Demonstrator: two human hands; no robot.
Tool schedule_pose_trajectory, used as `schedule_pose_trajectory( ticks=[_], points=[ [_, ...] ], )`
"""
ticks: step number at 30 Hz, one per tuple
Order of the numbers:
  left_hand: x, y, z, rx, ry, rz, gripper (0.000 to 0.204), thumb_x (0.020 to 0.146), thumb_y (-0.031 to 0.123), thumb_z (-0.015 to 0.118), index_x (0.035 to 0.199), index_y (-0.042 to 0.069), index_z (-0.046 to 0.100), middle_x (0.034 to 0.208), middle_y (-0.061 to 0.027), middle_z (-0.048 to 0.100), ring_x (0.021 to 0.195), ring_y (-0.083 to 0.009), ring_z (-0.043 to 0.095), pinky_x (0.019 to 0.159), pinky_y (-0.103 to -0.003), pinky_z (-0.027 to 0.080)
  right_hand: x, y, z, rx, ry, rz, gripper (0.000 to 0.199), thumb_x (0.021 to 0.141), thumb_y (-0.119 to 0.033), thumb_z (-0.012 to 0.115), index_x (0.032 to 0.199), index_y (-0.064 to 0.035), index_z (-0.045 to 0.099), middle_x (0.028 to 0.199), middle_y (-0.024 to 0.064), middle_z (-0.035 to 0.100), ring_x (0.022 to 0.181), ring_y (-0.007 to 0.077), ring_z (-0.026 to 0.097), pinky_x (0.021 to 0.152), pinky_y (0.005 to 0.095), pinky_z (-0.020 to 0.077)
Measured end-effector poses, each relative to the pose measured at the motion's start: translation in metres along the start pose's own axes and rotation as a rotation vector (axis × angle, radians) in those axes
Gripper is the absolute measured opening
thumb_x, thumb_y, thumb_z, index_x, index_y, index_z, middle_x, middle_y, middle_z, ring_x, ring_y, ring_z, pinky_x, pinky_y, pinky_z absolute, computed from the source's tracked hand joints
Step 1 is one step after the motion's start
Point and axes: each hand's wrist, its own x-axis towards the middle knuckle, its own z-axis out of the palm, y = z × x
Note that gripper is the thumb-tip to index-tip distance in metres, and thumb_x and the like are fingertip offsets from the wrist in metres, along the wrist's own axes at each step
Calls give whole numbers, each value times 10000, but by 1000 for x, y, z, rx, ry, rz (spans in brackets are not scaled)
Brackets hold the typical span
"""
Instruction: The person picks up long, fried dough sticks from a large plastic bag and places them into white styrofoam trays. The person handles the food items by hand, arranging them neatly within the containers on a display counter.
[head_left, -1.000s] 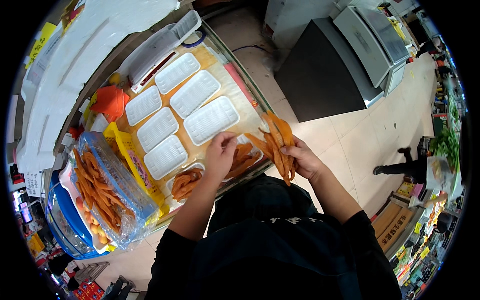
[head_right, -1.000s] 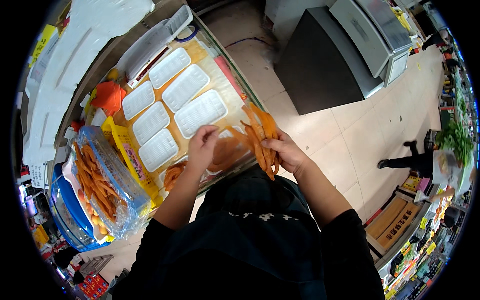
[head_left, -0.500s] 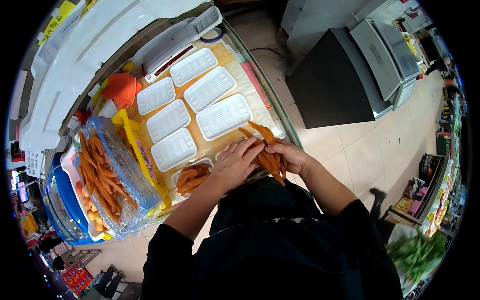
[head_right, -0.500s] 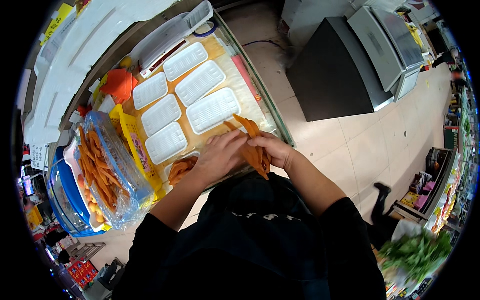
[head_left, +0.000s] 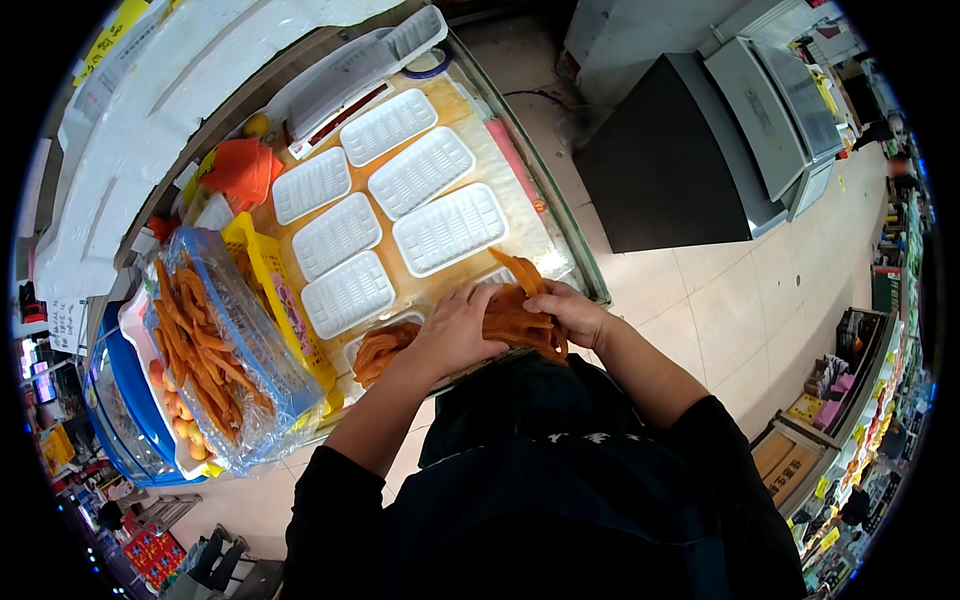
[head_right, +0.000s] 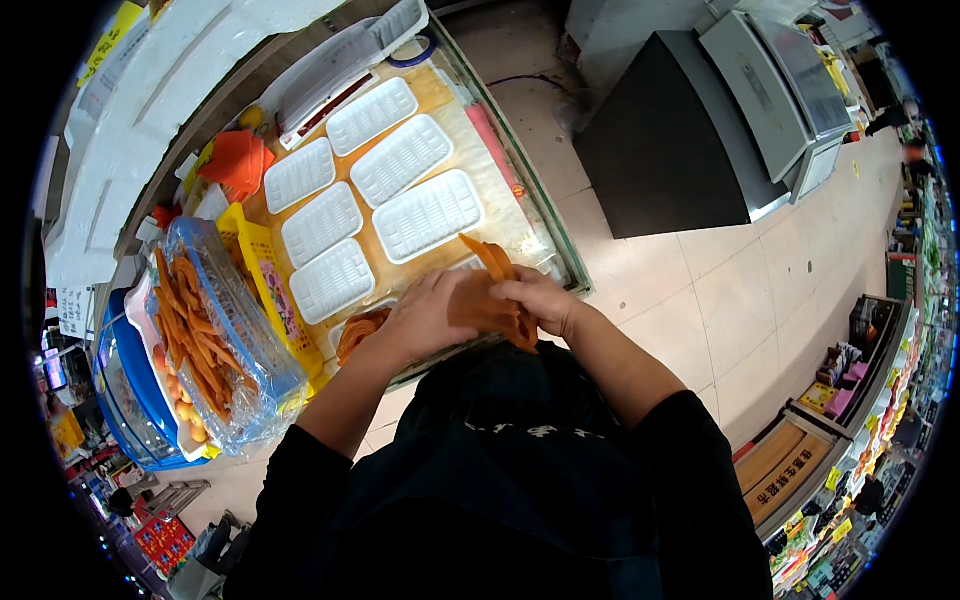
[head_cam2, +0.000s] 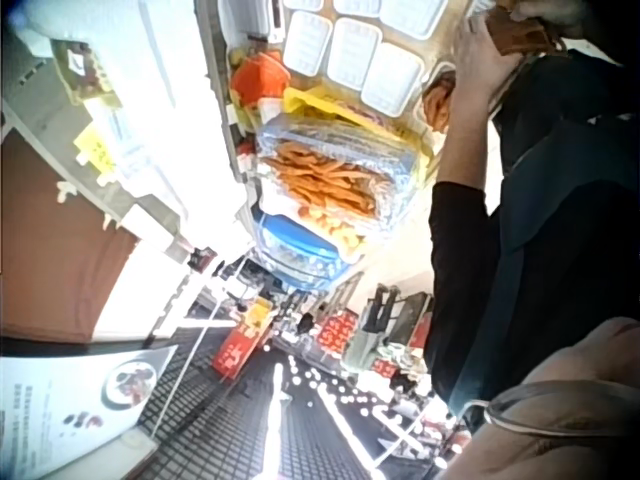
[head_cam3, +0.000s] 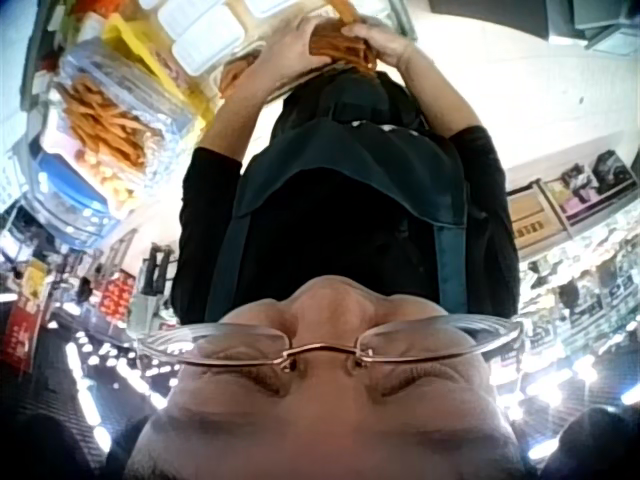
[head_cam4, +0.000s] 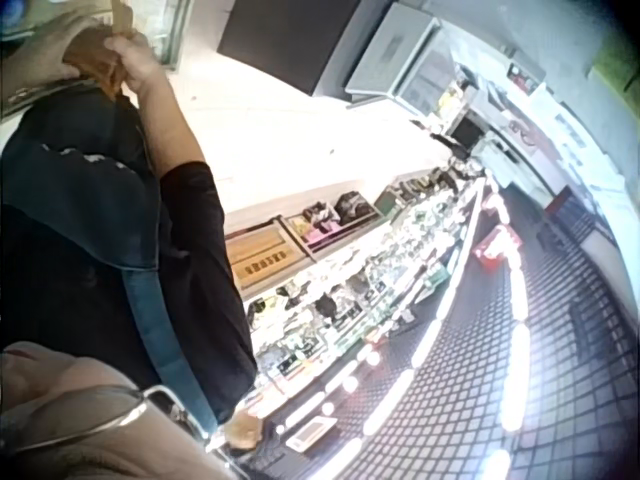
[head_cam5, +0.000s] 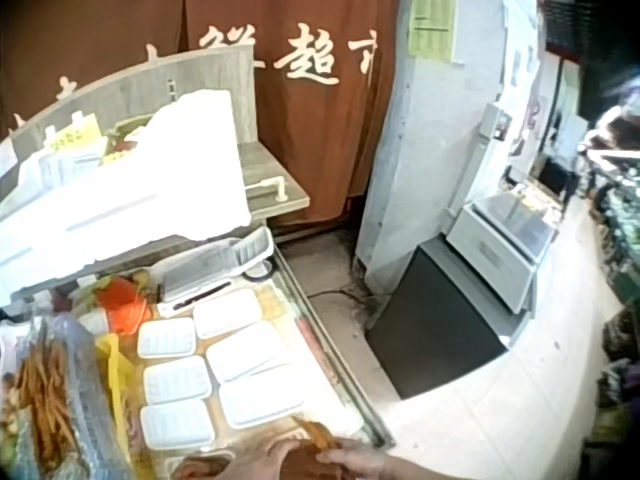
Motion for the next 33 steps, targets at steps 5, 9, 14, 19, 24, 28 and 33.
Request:
schedule_pose_trajectory(
  ticks=[5,9,14,19,24,28,33],
  points=[
    [2,-15,10,-16,-121,-19,717,676,252,749,1314,113,451,1262,-166,487,1206,-333,448,1007,-413,374,-8,5,7,81,46,25,457,832,-151,615,1252,-38,476,1053,89,595,935,176,602,812,298,508],
    [5,-28,17,-188,-106,11,776,678,288,748,1352,91,419,1276,-184,489,1191,-340,476,1009,-398,387,-13,8,2,118,22,-20,459,829,-136,607,1261,-50,478,1075,89,587,963,181,591,840,307,502],
    [4,-20,3,-253,-126,-4,722,709,245,728,1338,58,426,1268,-195,519,1169,-342,503,990,-377,404,-19,6,4,99,42,-88,454,828,-135,601,1263,-73,489,1055,78,589,951,168,580,819,302,499],
    [-1,-15,-7,-456,-152,-131,697,724,228,721,1339,64,435,1264,-206,526,1160,-335,518,993,-355,396,-27,-4,3,74,-33,-129,465,839,-119,590,1286,-80,467,1059,78,600,978,167,585,806,296,499],
    [-2,-21,2,-458,-100,-272,675,748,227,711,1343,77,429,1220,-161,555,1020,-240,591,760,-350,518,-31,1,3,47,86,-252,467,834,-58,566,1278,-50,421,1044,129,598,961,220,613,894,349,492],
    [-2,-30,11,-655,-105,-350,638,754,235,713,1307,60,445,1197,-107,565,934,-174,597,553,-328,528,-37,-2,8,271,194,-286,476,822,-34,562,1270,-47,402,1037,136,595,967,240,627,863,358,516],
    [2,-13,-3,-885,-135,-449,765,762,265,729,1362,-12,345,1284,-137,512,1124,-201,515,885,-299,435,-42,10,-6,231,172,-207,474,819,-34,550,1265,-23,388,1058,154,594,950,255,645,844,353,528]
  ],
)
